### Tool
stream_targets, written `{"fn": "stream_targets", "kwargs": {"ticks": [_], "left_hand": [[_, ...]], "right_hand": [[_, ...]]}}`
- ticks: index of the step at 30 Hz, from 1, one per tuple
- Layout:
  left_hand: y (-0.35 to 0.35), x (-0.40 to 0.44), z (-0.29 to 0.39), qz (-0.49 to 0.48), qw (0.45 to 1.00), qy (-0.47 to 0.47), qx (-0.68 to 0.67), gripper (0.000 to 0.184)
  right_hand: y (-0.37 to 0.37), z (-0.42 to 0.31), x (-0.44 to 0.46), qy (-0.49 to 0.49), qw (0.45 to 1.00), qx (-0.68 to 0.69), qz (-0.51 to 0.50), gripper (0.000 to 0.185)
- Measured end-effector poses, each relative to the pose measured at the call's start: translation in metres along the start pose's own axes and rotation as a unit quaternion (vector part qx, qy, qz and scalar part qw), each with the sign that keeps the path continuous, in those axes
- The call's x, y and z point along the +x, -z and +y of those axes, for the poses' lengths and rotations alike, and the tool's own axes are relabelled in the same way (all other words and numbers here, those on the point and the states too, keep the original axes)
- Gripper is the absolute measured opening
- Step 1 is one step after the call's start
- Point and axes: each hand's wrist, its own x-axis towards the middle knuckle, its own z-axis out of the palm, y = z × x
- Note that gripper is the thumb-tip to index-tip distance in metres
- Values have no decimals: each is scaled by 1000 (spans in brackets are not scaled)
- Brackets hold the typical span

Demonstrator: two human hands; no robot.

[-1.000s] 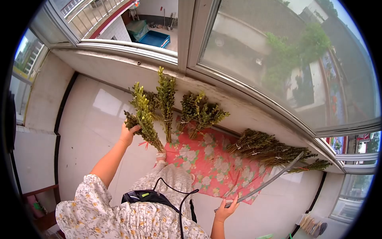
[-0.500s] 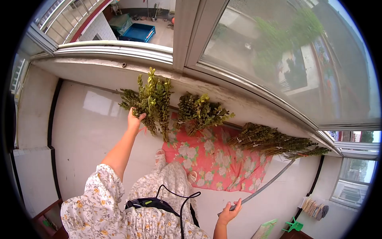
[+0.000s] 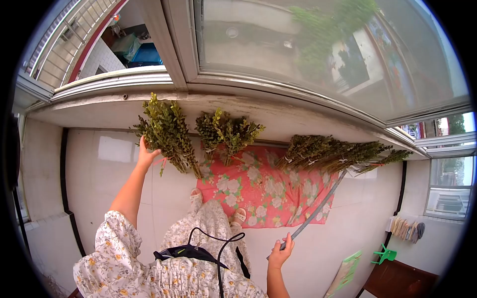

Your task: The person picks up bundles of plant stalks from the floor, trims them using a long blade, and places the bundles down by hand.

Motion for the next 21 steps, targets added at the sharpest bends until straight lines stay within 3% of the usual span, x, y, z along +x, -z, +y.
{"fn": "stream_targets", "kwargs": {"ticks": [2, 10, 12, 20, 21], "left_hand": [[-1, 1, 8, 37, 997, -7, 67, 99], [-7, 11, 24, 8, 998, 10, 65, 101], [-8, 16, 17, 77, 993, -42, 79, 101], [-10, 13, 11, 115, 988, -46, 88, 92], [-14, 10, 11, 195, 971, -63, 126, 85]], "right_hand": [[6, 5, 2, -7, 1000, 8, 1, 47], [30, 24, 9, -30, 999, 31, -11, 47], [34, 30, 10, -27, 1000, 3, -5, 47], [45, 44, 13, -38, 999, 20, 9, 48], [45, 45, 13, -41, 999, 29, 13, 48]]}}
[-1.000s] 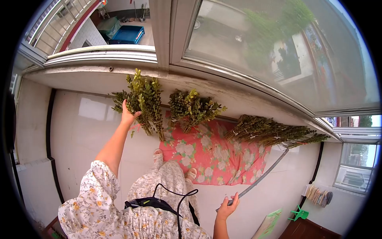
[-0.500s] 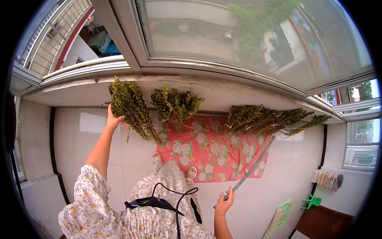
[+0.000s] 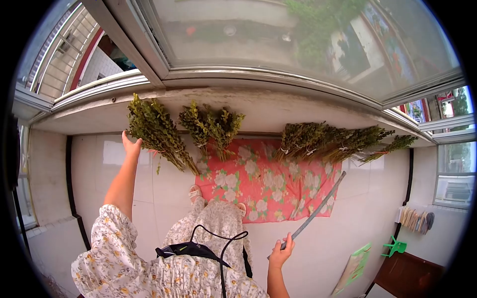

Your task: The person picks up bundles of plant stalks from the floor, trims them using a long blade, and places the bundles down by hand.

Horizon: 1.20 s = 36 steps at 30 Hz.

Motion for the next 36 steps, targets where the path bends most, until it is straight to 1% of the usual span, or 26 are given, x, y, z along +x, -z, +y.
{"fn": "stream_targets", "kwargs": {"ticks": [1, 2, 4, 6, 8, 10, 12, 13, 14, 15, 16, 17, 18, 20, 21, 22, 24, 25, 26, 28, 29, 30, 32, 33, 34, 36], "left_hand": [[-1, -4, 1, 81, 996, -16, 40, 77], [-6, -11, 2, 80, 996, -18, 40, 77], [-18, -42, 33, 98, 980, -142, 102, 61], [-35, -72, 70, -75, 986, -146, 27, 52], [-65, -92, 93, -292, 950, -111, -10, 51], [-98, -114, 116, -327, 939, -105, -6, 54], [-135, -122, 131, -328, 943, -11, -50, 62], [-147, -125, 140, -306, 950, 1, -56, 68], [-157, -124, 146, -309, 949, -1, -56, 68], [-165, -124, 153, -345, 927, 106, -96, 70], [-171, -126, 159, -376, 892, 212, -134, 72], [-180, -131, 158, -381, 883, 256, -94, 78], [-190, -136, 153, -383, 883, 253, -94, 78], [-208, -149, 142, -369, 900, 230, -36, 87], [-213, -152, 142, -349, 907, 228, -63, 94], [-223, -154, 139, -356, 905, 226, -60, 94], [-239, -155, 138, -311, 927, 189, -96, 102], [-246, -156, 143, -295, 931, 202, -74, 110], [-253, -155, 144, -300, 930, 202, -72, 110], [-266, -153, 142, -247, 924, 265, -125, 116], [-271, -152, 141, -217, 931, 267, -126, 112], [-271, -152, 144, -219, 930, 266, -125, 112], [-267, -151, 148, -187, 940, 253, -134, 104], [-258, -157, 158, -157, 955, 209, -143, 89], [-257, -160, 155, -158, 955, 209, -139, 89], [-255, -166, 148, -147, 958, 180, -167, 61]], "right_hand": [[1, 2, -1, -2, 1000, 1, 2, 48], [1, 4, -1, 3, 1000, -3, -2, 48], [1, 9, -2, 8, 1000, -7, -4, 48], [0, 12, -6, -9, 1000, 2, -13, 48], [1, 10, -9, -17, 1000, 0, -12, 48], [2, 10, -11, -26, 1000, 1, -13, 48], [4, 15, -15, -25, 1000, -2, -11, 49], [4, 17, -16, -26, 1000, -2, -8, 49], [4, 20, -18, -35, 999, 1, -3, 49], [5, 22, -20, -43, 999, 4, 1, 50], [7, 25, -23, -45, 999, 4, 4, 50], [8, 28, -25, -54, 999, 2, 8, 50], [8, 31, -25, -62, 998, 1, 12, 50], [10, 32, -27, -70, 997, -6, 18, 49], [11, 35, -29, -80, 996, -16, 22, 48], [12, 41, -32, -86, 996, -16, 28, 48], [14, 51, -36, -96, 994, -20, 44, 47], [15, 55, -38, -101, 994, -21, 47, 47], [16, 58, -40, -107, 993, -15, 51, 47], [17, 64, -43, -114, 992, -9, 57, 47], [17, 67, -44, -111, 992, -12, 55, 47], [17, 71, -45, -109, 993, -15, 53, 47], [18, 77, -45, -109, 993, -12, 49, 47], [18, 79, -46, -108, 993, -9, 43, 47], [19, 79, -46, -112, 993, -8, 42, 47], [18, 79, -44, -123, 992, 9, 39, 47]]}}
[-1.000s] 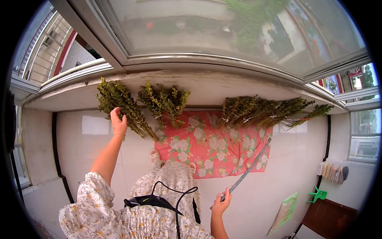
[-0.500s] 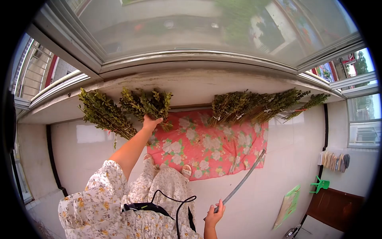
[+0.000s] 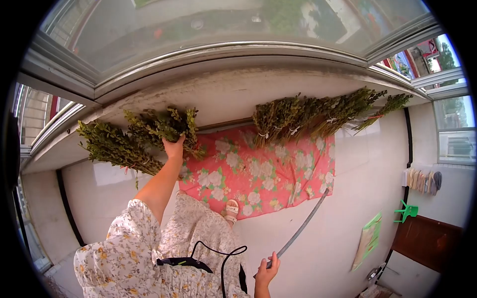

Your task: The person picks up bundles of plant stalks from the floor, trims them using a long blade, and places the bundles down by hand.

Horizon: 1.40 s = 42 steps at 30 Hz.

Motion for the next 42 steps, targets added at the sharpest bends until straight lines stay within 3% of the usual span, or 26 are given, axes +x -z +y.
{"fn": "stream_targets", "kwargs": {"ticks": [4, 6, 7, 8, 10, 11, 18, 20, 22, 26, 28, 29, 33, 38, 40, 42], "left_hand": [[10, -15, -20, -32, 999, 24, 11, 48], [17, -25, -31, -52, 998, -41, 16, 44], [19, -23, -46, -34, 989, -61, 130, 41], [22, -25, -63, -36, 989, -63, 131, 41], [34, -45, -60, -105, 968, -142, 177, 36], [34, -45, -72, -108, 981, -105, 125, 33], [39, -121, 4, -246, 932, -235, 123, 29], [39, -150, 33, -316, 906, -247, 136, 30], [41, -182, 65, -356, 894, -239, 126, 32], [26, -228, 90, -444, 830, -308, 139, 37], [21, -253, 108, -488, 784, -347, 161, 41], [20, -267, 117, -466, 776, -380, 190, 45], [21, -316, 159, -507, 728, -369, 278, 50], [16, -349, 175, -534, 696, -440, 195, 54], [16, -356, 182, -571, 650, -479, 147, 62], [26, -362, 187, -591, 640, -468, 144, 68]], "right_hand": [[-3, -10, 8, -5, 1000, 18, 2, 46], [-5, -18, 12, 11, 1000, 4, -21, 46], [-6, -13, 16, 10, 1000, 6, -19, 46], [-8, -2, 24, 63, 997, -12, -33, 47], [-11, -3, 32, 114, 992, -28, -46, 48], [-14, -3, 37, 111, 991, -32, -68, 49], [-57, -48, 76, 171, 974, 5, -152, 66], [-67, -73, 88, 225, 961, -72, -142, 73], [-79, -90, 97, 238, 963, -44, -121, 75], [-85, -125, 104, 228, 970, -68, -48, 69], [-76, -140, 105, 200, 967, 47, -153, 60], [-71, -148, 99, 192, 958, 163, -140, 48], [-69, -122, 118, 224, 948, 224, -41, 33], [-32, -129, 130, 185, 959, 206, -64, 41], [-15, -148, 122, 283, 947, 150, 9, 44], [-12, -141, 124, 294, 934, 203, 2, 41]]}}
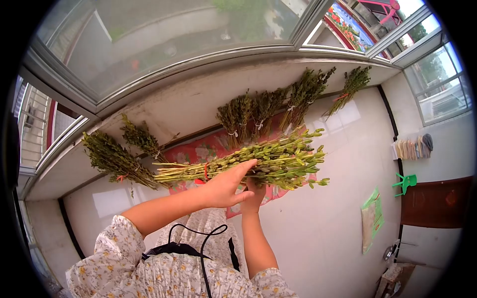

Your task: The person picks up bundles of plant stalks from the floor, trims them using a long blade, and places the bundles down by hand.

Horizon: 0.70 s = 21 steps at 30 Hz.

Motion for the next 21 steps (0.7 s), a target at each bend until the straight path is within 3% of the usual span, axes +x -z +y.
{"fn": "stream_targets", "kwargs": {"ticks": [1, 2, 3, 5, 7, 8, 9, 10, 12, 13, 15, 17, 21], "left_hand": [[2, -6, 5, 18, 998, -55, -27, 68], [3, -13, 8, 36, 992, -110, -55, 68], [6, -28, 4, -2, 988, -139, -71, 67], [9, -75, -25, -254, 944, 46, -204, 66], [-14, -144, -88, -252, 850, 281, -366, 63], [-17, -172, -109, -109, 785, 353, -497, 64], [-18, -193, -128, 41, 682, 408, -605, 64], [-18, -200, -154, 45, 683, 410, -604, 64], [-14, -204, -195, 219, 667, 233, -673, 64], [-1, -191, -184, 218, 667, 235, -673, 64], [23, -158, -158, 294, 716, 144, -617, 71], [45, -134, -127, 302, 722, 124, -610, 73], [81, -102, -114, 310, 750, 60, -582, 86]], "right_hand": [[5, 5, -1, -90, 984, 151, 13, 38], [6, 11, -1, -164, 933, 319, 30, 36], [5, 8, 0, -231, 846, 474, 73, 33], [7, -11, 8, -276, 825, 485, 84, 33], [8, 3, 10, -305, 804, 500, 98, 34], [8, 9, 9, -323, 792, 509, 96, 33], [8, 14, 7, -341, 780, 516, 93, 33], [5, 18, 7, -343, 778, 518, 91, 33], [-1, 25, 4, -371, 759, 528, 83, 30], [-2, 33, 1, -393, 747, 527, 100, 27], [-6, 47, -4, -420, 732, 526, 107, 26], [-10, 57, -2, -461, 686, 550, 123, 27], [-8, 54, 4, -481, 661, 558, 141, 26]]}}
